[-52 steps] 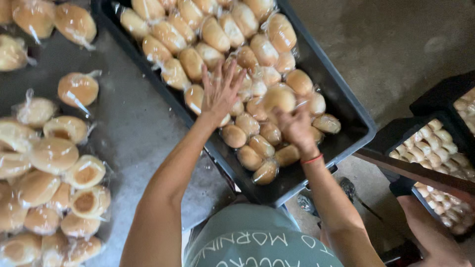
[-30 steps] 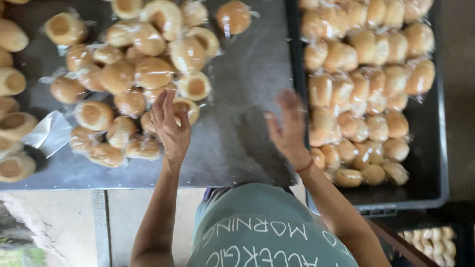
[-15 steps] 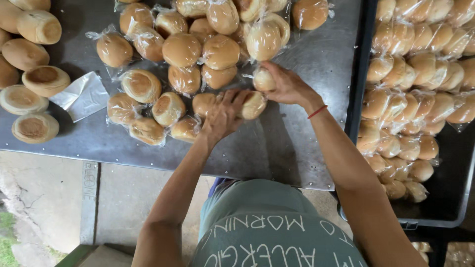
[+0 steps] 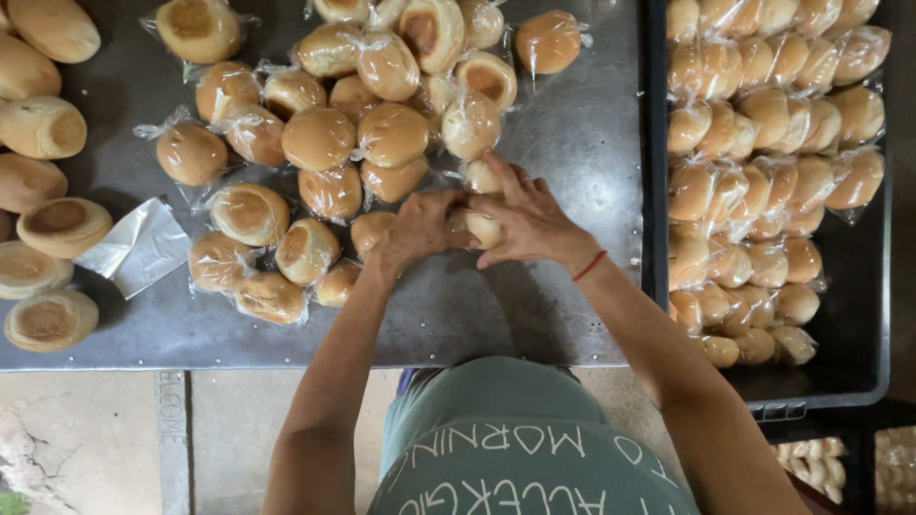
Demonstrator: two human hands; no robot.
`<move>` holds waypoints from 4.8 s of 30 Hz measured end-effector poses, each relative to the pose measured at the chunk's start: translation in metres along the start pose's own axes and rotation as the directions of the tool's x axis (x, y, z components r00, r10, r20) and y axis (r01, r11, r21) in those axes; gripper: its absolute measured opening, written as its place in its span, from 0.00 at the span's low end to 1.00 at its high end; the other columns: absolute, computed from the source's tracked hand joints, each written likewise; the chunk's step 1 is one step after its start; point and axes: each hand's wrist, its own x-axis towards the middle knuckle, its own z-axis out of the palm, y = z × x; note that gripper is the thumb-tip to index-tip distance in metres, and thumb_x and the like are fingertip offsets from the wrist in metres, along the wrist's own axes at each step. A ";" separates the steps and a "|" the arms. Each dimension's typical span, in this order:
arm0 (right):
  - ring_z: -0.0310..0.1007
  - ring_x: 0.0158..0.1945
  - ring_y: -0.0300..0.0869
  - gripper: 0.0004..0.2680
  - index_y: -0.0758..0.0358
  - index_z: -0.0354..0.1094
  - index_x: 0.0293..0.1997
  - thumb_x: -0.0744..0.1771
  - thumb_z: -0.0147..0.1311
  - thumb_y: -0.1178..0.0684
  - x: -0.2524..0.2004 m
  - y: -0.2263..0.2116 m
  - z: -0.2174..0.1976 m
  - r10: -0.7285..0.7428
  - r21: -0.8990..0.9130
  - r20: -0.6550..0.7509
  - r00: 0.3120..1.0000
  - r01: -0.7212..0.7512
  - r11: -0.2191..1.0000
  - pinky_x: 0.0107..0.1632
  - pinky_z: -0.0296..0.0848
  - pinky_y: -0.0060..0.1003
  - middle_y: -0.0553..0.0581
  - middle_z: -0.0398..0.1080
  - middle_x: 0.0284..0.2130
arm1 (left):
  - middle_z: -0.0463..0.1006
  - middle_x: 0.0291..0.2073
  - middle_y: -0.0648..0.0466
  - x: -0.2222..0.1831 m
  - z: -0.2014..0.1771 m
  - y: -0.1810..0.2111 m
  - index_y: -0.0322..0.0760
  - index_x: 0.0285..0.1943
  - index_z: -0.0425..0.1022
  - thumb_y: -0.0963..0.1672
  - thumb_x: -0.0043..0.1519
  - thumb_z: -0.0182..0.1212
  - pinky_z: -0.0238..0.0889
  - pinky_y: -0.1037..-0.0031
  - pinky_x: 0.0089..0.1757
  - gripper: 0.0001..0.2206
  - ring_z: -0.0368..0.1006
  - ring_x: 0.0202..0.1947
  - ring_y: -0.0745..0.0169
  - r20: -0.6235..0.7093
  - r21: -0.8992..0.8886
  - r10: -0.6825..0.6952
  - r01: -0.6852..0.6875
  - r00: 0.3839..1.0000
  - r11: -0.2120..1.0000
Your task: The person sorts individually wrapped bread rolls on a table and places them into a large plastic bin by hand. The person also gathers loose bread rolls from the table and places them into small plastic bags.
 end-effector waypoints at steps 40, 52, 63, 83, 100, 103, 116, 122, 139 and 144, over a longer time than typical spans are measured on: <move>0.45 0.75 0.70 0.24 0.51 0.61 0.66 0.63 0.65 0.43 -0.338 0.235 0.057 0.803 0.272 -0.454 0.385 -0.798 0.537 0.66 0.53 0.68 0.76 0.38 0.76 | 0.66 0.70 0.49 0.180 0.359 0.225 0.41 0.77 0.63 0.49 0.72 0.58 0.55 0.50 0.62 0.24 0.66 0.62 0.53 -0.085 0.660 0.518 -0.341 0.851 0.669; 0.44 0.78 0.60 0.25 0.60 0.48 0.79 0.72 0.53 0.48 -0.356 0.247 0.031 0.724 0.370 -0.442 0.530 -0.627 0.685 0.73 0.50 0.61 0.68 0.43 0.75 | 0.50 0.77 0.49 0.154 0.313 0.216 0.44 0.77 0.58 0.60 0.56 0.62 0.34 0.28 0.66 0.41 0.44 0.78 0.47 0.137 0.533 0.516 -0.502 0.846 0.681; 0.59 0.71 0.64 0.25 0.65 0.54 0.72 0.65 0.56 0.60 -0.029 0.067 -0.019 0.016 0.242 -0.491 0.871 0.119 0.963 0.69 0.65 0.52 0.69 0.54 0.71 | 0.69 0.68 0.42 0.092 0.000 -0.012 0.41 0.74 0.64 0.37 0.64 0.60 0.65 0.56 0.66 0.27 0.65 0.70 0.40 -0.692 0.359 0.241 0.036 0.681 0.932; 0.56 0.71 0.52 0.27 0.53 0.58 0.76 0.68 0.69 0.54 0.098 0.065 -0.012 0.248 -0.039 -0.615 0.749 -0.343 0.939 0.68 0.69 0.49 0.62 0.55 0.69 | 0.75 0.57 0.37 0.051 -0.038 0.001 0.34 0.65 0.65 0.41 0.51 0.72 0.74 0.61 0.51 0.31 0.76 0.54 0.37 -0.234 0.069 0.291 -0.283 0.928 0.957; 0.56 0.66 0.60 0.28 0.61 0.69 0.58 0.55 0.71 0.43 0.165 0.163 -0.020 0.385 -0.157 -0.140 0.912 -0.405 0.901 0.63 0.65 0.60 0.66 0.51 0.62 | 0.77 0.56 0.45 -0.001 -0.018 0.061 0.38 0.64 0.71 0.40 0.47 0.72 0.69 0.55 0.52 0.31 0.74 0.53 0.39 -0.181 0.243 0.159 -0.113 0.970 0.964; 0.57 0.66 0.61 0.26 0.61 0.71 0.54 0.56 0.73 0.40 0.125 0.175 -0.024 0.315 0.174 -0.532 0.786 -0.263 0.949 0.64 0.66 0.58 0.66 0.53 0.59 | 0.76 0.56 0.42 0.020 -0.001 0.074 0.35 0.64 0.71 0.38 0.47 0.71 0.72 0.60 0.51 0.31 0.75 0.54 0.39 -0.146 0.089 0.233 -0.222 0.961 0.971; 0.73 0.55 0.54 0.26 0.68 0.62 0.62 0.63 0.68 0.43 -0.065 0.184 -0.101 0.388 0.774 -0.280 0.878 -0.033 0.632 0.56 0.74 0.43 0.65 0.73 0.51 | 0.73 0.58 0.42 0.082 0.088 0.090 0.37 0.65 0.71 0.38 0.51 0.74 0.77 0.71 0.50 0.30 0.76 0.56 0.51 -0.139 -0.179 0.166 -0.189 0.976 0.965; 0.72 0.58 0.51 0.17 0.55 0.71 0.47 0.60 0.71 0.42 -0.095 0.119 -0.089 -0.099 0.265 -0.126 0.987 0.130 0.955 0.60 0.72 0.48 0.55 0.72 0.49 | 0.77 0.58 0.43 0.118 0.074 0.046 0.40 0.80 0.51 0.38 0.55 0.76 0.64 0.67 0.61 0.44 0.72 0.59 0.51 -0.037 -0.468 0.154 -0.154 0.987 0.870; 0.65 0.68 0.47 0.23 0.60 0.70 0.62 0.62 0.71 0.47 -0.244 0.114 -0.061 0.667 0.900 -0.176 0.724 -0.157 0.407 0.70 0.65 0.41 0.59 0.72 0.60 | 0.67 0.65 0.36 0.326 0.096 0.077 0.34 0.77 0.54 0.53 0.48 0.78 0.61 0.53 0.59 0.49 0.65 0.64 0.35 -0.006 0.406 0.056 -0.049 0.998 0.912; 0.57 0.69 0.60 0.25 0.58 0.68 0.64 0.63 0.75 0.42 -0.390 0.210 -0.085 0.601 0.123 -0.724 0.339 -0.793 0.596 0.66 0.66 0.61 0.67 0.58 0.63 | 0.70 0.65 0.36 0.307 0.106 0.112 0.31 0.74 0.61 0.50 0.50 0.83 0.62 0.57 0.62 0.45 0.68 0.64 0.39 -0.123 0.260 0.243 -0.205 0.962 0.944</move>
